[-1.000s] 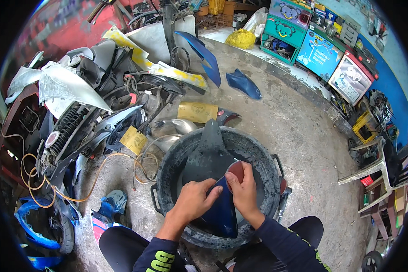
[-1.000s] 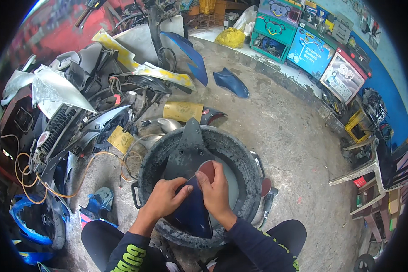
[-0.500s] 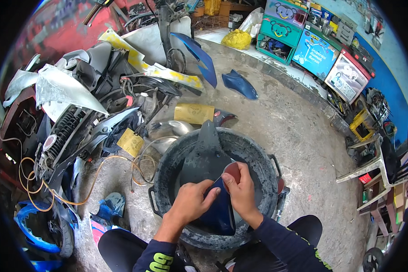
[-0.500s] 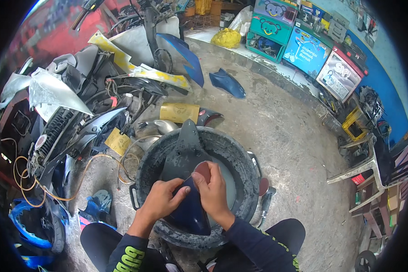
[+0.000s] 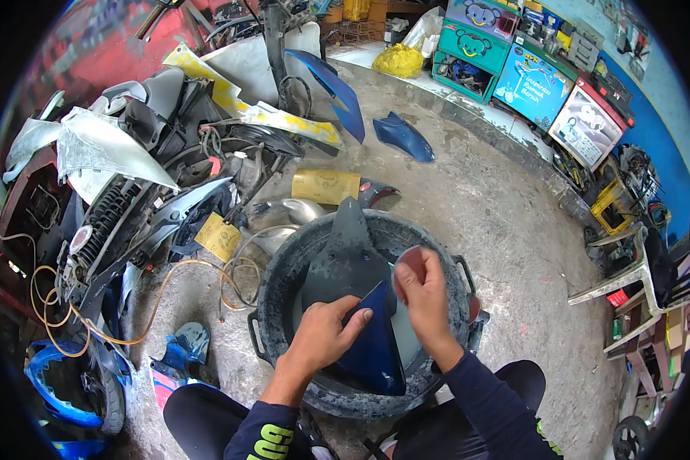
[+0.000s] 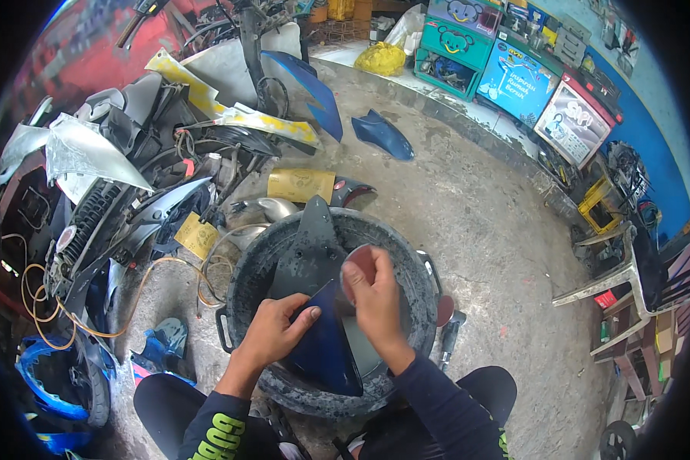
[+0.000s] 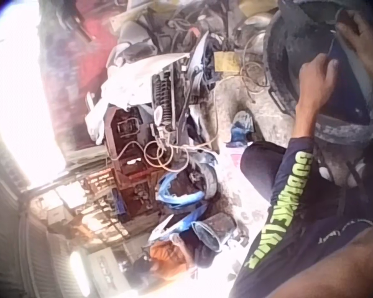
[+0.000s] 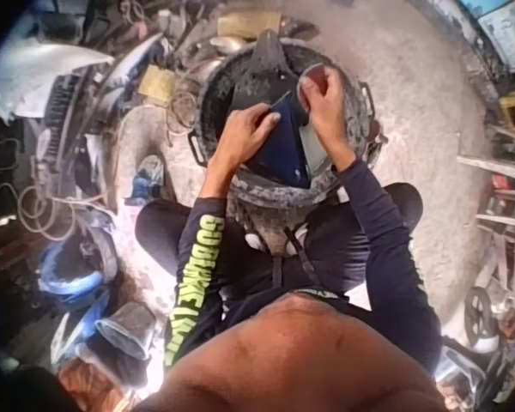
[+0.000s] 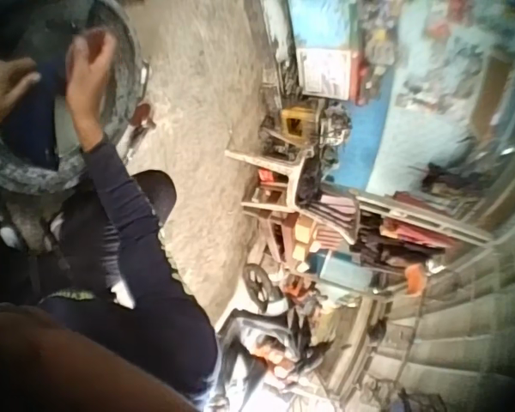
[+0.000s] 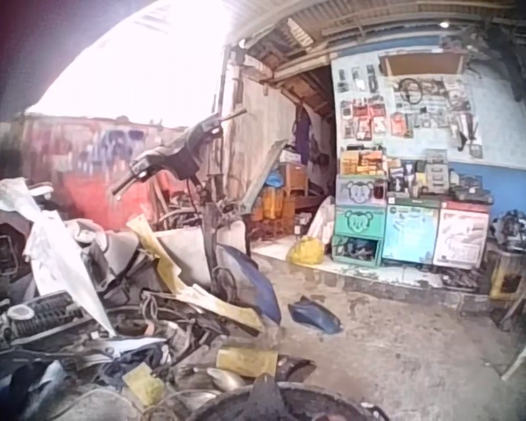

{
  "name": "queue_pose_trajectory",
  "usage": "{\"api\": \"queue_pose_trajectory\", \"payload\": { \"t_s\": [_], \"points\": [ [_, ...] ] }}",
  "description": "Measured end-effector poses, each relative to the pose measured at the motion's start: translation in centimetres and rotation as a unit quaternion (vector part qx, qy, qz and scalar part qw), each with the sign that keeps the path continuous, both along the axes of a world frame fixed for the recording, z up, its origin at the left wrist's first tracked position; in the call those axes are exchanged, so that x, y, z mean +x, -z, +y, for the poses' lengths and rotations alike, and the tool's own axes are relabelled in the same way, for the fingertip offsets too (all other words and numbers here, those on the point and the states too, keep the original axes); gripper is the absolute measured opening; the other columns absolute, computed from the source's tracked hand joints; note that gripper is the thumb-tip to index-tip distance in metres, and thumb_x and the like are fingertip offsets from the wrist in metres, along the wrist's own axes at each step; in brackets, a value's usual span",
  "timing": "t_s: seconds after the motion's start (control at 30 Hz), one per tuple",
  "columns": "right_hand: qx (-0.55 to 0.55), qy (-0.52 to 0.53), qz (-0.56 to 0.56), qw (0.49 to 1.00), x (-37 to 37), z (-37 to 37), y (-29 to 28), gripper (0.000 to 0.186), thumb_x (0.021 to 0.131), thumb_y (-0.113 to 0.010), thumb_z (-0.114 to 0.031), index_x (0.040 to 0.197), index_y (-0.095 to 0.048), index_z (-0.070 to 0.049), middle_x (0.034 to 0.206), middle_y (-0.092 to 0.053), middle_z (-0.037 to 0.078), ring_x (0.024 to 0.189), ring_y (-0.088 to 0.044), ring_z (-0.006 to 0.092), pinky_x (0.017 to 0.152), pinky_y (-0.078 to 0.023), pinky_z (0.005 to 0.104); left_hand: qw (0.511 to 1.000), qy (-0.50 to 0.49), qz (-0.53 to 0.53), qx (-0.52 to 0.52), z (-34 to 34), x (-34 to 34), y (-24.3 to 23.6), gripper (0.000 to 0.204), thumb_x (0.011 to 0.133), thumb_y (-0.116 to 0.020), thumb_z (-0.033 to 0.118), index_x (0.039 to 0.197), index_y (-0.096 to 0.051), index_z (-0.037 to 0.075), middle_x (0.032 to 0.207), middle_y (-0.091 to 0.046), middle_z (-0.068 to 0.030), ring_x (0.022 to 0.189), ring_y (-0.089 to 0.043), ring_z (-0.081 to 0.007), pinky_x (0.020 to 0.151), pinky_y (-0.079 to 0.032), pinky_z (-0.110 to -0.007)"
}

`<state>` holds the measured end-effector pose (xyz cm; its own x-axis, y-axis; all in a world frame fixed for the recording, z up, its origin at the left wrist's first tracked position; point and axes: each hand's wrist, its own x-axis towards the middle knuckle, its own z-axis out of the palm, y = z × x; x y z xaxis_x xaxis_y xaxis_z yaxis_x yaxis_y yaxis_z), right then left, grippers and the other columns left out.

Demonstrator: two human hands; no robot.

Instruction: The person sands a blue motorcycle fairing piece over a bucket of water, using a small sanding disc and dipping the piece into the water to wet it.

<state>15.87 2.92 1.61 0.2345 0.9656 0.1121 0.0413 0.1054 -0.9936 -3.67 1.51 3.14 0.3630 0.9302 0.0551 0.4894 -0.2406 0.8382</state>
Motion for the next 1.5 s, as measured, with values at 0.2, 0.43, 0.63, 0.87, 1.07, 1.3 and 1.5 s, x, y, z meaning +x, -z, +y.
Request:
{"api": "queue_pose_trajectory", "payload": {
  "t_s": [0.2, 0.43, 0.63, 0.87, 1.07, 1.3, 1.5],
  "points": [
    [0.044, 0.009, -0.184, 0.982, -1.4, -0.6, 0.1, 0.037, 0.095, -0.071, -0.023, 0.120, -0.058, 0.000, 0.107, -0.062, 0.018, 0.098, -0.064, 0.0336, 0.085, -0.050, 0.0400, 0.996, 0.028, 0.064, 0.060, -0.3, 0.2, -0.4, 0.030, 0.097, -0.065, 0.034, 0.100, -0.070, 0.005, 0.071, -0.067, -0.0220, 0.074, -0.067, -0.0433, 0.068, -0.052, -0.052],
    [0.059, 0.032, -0.189, 0.980, -1.0, -0.7, 0.4, 0.037, 0.094, -0.072, -0.021, 0.120, -0.059, 0.001, 0.104, -0.062, 0.018, 0.096, -0.064, 0.0347, 0.084, -0.050, 0.0419, 0.997, 0.027, 0.051, 0.053, -0.3, 0.2, 0.1, 0.029, 0.096, -0.066, 0.033, 0.098, -0.070, 0.004, 0.068, -0.064, -0.0222, 0.070, -0.065, -0.0432, 0.065, -0.050, -0.050],
    [0.056, 0.029, -0.194, 0.979, -1.8, -1.3, 0.8, 0.036, 0.094, -0.072, -0.024, 0.117, -0.060, 0.001, 0.105, -0.062, 0.018, 0.095, -0.064, 0.0341, 0.083, -0.051, 0.0407, 0.996, 0.017, 0.032, 0.079, -0.2, 0.0, 0.7, 0.030, 0.096, -0.066, 0.032, 0.097, -0.071, 0.003, 0.068, -0.062, -0.0237, 0.068, -0.064, -0.0436, 0.060, -0.049, -0.048],
    [0.073, 0.028, -0.206, 0.975, -2.2, -1.9, 0.6, 0.036, 0.095, -0.072, -0.026, 0.117, -0.060, 0.000, 0.106, -0.062, 0.018, 0.095, -0.065, 0.0323, 0.084, -0.051, 0.0401, 0.997, 0.022, 0.034, 0.062, -0.5, 0.0, -0.4, 0.032, 0.098, -0.063, 0.036, 0.097, -0.070, 0.005, 0.075, -0.068, -0.0222, 0.076, -0.067, -0.0445, 0.070, -0.052, -0.053],
    [0.069, 0.027, -0.192, 0.979, -2.3, -2.9, 1.8, 0.034, 0.095, -0.072, -0.026, 0.115, -0.061, -0.001, 0.104, -0.063, 0.017, 0.095, -0.064, 0.0324, 0.085, -0.050, 0.0408, 0.996, 0.032, 0.056, 0.063, -0.3, -0.1, -0.1, 0.032, 0.097, -0.063, 0.036, 0.095, -0.070, 0.005, 0.072, -0.067, -0.0219, 0.075, -0.066, -0.0443, 0.069, -0.052, -0.053],
    [0.036, 0.033, -0.163, 0.985, -2.1, -2.5, 1.7, 0.036, 0.094, -0.072, -0.024, 0.117, -0.060, 0.001, 0.106, -0.064, 0.017, 0.095, -0.066, 0.0324, 0.084, -0.051, 0.0410, 0.995, 0.031, 0.069, 0.065, -0.3, -0.3, 0.0, 0.031, 0.097, -0.063, 0.036, 0.096, -0.070, 0.005, 0.072, -0.067, -0.0218, 0.075, -0.067, -0.0437, 0.069, -0.052, -0.053],
    [0.019, 0.019, -0.153, 0.988, -2.1, -1.2, 2.0, 0.036, 0.094, -0.072, -0.022, 0.119, -0.059, 0.001, 0.108, -0.064, 0.019, 0.098, -0.066, 0.0337, 0.087, -0.051, 0.0403, 0.997, 0.032, 0.062, 0.039, 0.1, -0.4, 0.0, 0.032, 0.097, -0.064, 0.037, 0.096, -0.070, 0.005, 0.073, -0.067, -0.0229, 0.075, -0.066, -0.0446, 0.069, -0.051, -0.054]
  ]
}}
